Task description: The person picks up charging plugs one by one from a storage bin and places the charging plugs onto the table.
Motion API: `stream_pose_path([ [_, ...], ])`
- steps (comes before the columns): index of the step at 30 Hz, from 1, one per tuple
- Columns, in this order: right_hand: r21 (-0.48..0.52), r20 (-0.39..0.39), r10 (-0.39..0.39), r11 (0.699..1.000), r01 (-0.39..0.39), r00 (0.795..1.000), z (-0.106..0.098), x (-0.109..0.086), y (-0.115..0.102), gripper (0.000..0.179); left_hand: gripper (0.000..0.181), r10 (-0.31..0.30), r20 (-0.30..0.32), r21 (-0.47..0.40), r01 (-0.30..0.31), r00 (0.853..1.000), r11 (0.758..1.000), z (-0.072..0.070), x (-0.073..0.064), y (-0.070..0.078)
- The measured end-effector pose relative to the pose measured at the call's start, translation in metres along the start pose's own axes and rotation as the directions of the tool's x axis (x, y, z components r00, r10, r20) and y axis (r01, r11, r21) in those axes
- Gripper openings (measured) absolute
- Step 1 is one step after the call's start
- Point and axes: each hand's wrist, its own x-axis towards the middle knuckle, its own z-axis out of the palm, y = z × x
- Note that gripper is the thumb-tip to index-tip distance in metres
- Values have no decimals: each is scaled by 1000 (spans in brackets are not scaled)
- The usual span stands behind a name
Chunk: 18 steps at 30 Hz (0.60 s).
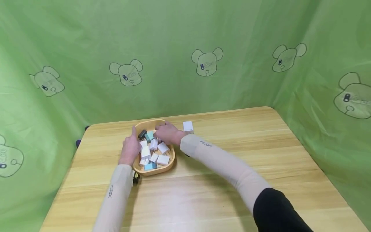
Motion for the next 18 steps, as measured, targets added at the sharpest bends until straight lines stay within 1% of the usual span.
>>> stream_pose_path([
  [4, 46, 13, 7, 999, -8, 1000, 0, 0, -1, 45, 84, -9, 1, -3, 9, 1000, 1000, 0, -1, 0],
  [8, 79, 17, 21, 997, -23, 1000, 1, 0, -1, 44, 84, -5, -11, 0, 5, 1000, 1000, 0, -1, 0],
  [13, 140, 35, 43, 989, -47, 998, 5, 1, -1, 48, 83, -3, -7, 13, 3, 1000, 1000, 1, -1, 0],
  [18, 152, 29, 68, 986, -72, 997, 7, 2, -1, 49, 82, -6, -14, 3, 6, 1000, 1000, 1, -1, 0],
])
